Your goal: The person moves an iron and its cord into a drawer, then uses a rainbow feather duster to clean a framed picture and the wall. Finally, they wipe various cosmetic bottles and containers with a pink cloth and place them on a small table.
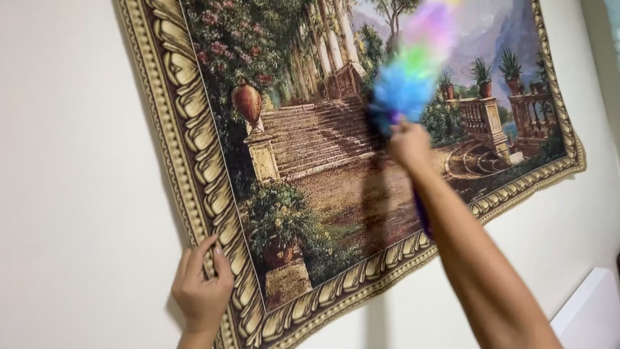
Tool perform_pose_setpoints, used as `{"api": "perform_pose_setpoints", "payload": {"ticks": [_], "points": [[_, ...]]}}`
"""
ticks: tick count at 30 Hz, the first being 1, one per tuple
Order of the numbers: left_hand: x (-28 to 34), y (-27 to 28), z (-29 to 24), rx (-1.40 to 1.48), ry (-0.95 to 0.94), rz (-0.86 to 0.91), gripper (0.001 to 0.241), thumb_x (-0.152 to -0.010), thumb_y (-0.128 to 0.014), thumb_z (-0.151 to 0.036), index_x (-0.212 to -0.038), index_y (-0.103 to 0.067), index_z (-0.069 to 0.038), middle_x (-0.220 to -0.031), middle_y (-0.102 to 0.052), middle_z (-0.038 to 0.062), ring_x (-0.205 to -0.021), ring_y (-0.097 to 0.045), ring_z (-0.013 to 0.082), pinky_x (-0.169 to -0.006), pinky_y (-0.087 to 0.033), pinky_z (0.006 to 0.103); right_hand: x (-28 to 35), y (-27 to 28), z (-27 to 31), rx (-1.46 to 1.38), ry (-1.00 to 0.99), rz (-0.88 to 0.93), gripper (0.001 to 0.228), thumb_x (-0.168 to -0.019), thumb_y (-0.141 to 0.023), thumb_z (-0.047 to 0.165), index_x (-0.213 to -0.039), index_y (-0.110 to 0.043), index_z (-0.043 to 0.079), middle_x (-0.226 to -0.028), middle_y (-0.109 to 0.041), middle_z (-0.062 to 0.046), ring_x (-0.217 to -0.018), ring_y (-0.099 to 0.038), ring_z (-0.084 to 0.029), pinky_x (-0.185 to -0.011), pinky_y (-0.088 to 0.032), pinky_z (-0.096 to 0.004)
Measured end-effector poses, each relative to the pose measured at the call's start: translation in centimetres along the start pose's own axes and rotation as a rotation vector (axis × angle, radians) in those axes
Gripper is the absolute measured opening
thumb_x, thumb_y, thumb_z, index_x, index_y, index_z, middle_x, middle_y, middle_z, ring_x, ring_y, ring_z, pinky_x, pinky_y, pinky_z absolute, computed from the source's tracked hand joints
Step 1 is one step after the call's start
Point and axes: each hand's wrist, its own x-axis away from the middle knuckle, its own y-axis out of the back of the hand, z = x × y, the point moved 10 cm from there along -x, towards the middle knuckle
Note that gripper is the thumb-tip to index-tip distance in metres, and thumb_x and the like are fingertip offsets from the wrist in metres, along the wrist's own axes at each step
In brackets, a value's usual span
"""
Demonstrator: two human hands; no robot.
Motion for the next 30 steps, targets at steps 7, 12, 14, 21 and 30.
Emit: {"api": "perform_pose_setpoints", "payload": {"ticks": [7, 12, 14, 21, 30], "points": [[-7.4, -0.6, -1.2, 0.07, -0.021, -0.078, 0.018, -0.09, -0.076, -0.016, -0.108, -0.077, -0.015, -0.096, -0.068, 0.01, -0.073, -0.064, 0.0195, -0.067, -0.057, 0.0332, 13.3, -6.1, 14.5, 0.427, 0.624, 0.189, 0.051, -0.11, -0.036, 0.016, -0.16, -0.035, 0.021, -0.074, -0.072, -0.022, -0.049, -0.061, -0.024, -0.045, -0.051, -0.037], [-17.2, -0.5, -2.2, 0.017, 0.005, -0.028, 0.032, -0.087, -0.079, -0.022, -0.118, -0.073, -0.013, -0.111, -0.066, 0.012, -0.103, -0.064, 0.0285, -0.086, -0.057, 0.0438, 10.6, -2.3, 19.8, 0.621, 0.666, -0.109, 0.051, -0.108, -0.045, 0.024, -0.158, -0.04, 0.033, -0.082, -0.073, -0.024, -0.065, -0.069, -0.036, -0.055, -0.051, -0.05], [-19.7, 0.1, -1.3, 0.048, 0.001, -0.044, 0.038, -0.086, -0.079, -0.021, -0.123, -0.071, -0.014, -0.109, -0.067, 0.011, -0.101, -0.065, 0.0277, -0.086, -0.057, 0.0437, 5.2, -4.8, 18.2, 0.511, 0.658, -0.162, 0.043, -0.108, -0.048, 0.019, -0.151, -0.051, 0.024, -0.087, -0.074, -0.026, -0.073, -0.069, -0.037, -0.065, -0.054, -0.05], [-22.9, -0.8, 1.0, 0.079, 0.008, 0.008, 0.061, -0.089, -0.083, -0.021, -0.141, -0.054, -0.009, -0.096, -0.069, 0.012, -0.078, -0.066, 0.0186, -0.064, -0.059, 0.0301, 8.9, -14.9, 25.6, 0.093, 0.64, 0.035, 0.047, -0.101, -0.031, -0.001, -0.137, -0.06, 0.003, -0.1, -0.074, -0.021, -0.074, -0.071, -0.023, -0.067, -0.06, -0.033], [-25.5, 0.0, -0.2, 0.145, 0.035, 0.104, 0.074, -0.086, -0.082, -0.018, -0.147, -0.043, -0.004, -0.081, -0.063, 0.004, -0.067, -0.063, 0.0133, -0.058, -0.06, 0.026, 4.3, -8.7, 23.5, 0.072, 0.203, 0.079, 0.047, -0.115, -0.027, 0.023, -0.126, -0.063, -0.004, -0.09, -0.067, -0.013, -0.068, -0.062, -0.019, -0.059, -0.055, -0.032]]}}
